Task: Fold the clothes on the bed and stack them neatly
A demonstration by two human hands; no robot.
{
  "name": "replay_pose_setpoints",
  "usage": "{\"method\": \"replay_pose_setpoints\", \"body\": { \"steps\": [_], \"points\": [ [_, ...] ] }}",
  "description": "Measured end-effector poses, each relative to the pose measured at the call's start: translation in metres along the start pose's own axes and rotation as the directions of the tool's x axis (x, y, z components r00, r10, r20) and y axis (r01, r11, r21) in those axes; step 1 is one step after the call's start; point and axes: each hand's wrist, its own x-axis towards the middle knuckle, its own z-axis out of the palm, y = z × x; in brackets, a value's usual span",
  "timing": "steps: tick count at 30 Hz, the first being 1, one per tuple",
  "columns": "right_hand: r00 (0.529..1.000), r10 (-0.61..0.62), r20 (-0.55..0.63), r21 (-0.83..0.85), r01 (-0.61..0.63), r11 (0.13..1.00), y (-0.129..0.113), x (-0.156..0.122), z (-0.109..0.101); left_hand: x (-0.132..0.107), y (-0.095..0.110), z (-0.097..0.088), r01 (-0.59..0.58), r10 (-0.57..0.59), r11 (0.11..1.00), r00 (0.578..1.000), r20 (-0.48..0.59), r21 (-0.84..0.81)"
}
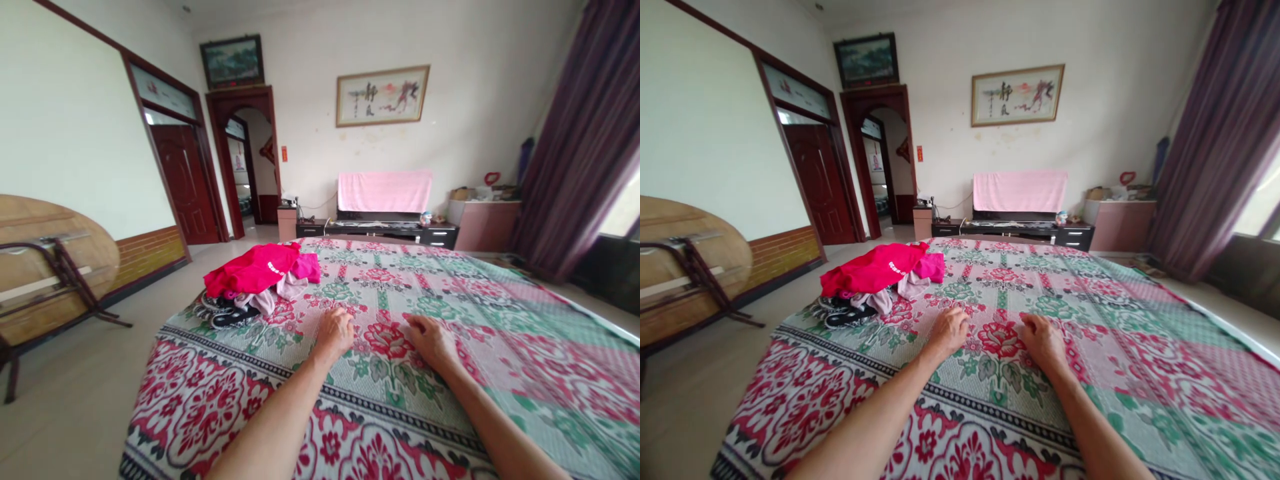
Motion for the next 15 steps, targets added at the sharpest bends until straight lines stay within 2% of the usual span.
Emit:
{"method": "replay_pose_setpoints", "body": {
  "steps": [7, 10, 12, 15],
  "points": [
    [1.000, 0.006, 0.015, 0.015, -0.006, 1.000, 0.004, 0.004, 0.003, -0.001, -0.001, 0.001, 0.006, -0.006, 0.999, 1.000, 0.002, -0.032],
    [1.000, 0.000, 0.022, 0.026, 0.000, 1.000, 0.004, 0.005, 0.003, 0.002, -0.007, -0.004, -0.002, 0.002, 1.000, 1.000, 0.000, -0.021],
    [1.000, -0.010, 0.016, 0.030, 0.010, 1.000, 0.003, 0.005, 0.002, 0.008, -0.017, -0.017, 0.025, -0.024, 1.000, 0.998, -0.050, 0.015],
    [1.000, -0.014, 0.004, 0.040, 0.014, 0.999, 0.000, 0.004, 0.000, 0.017, -0.037, -0.056, 0.140, -0.119, 0.986, 0.973, -0.197, 0.094]
  ]
}}
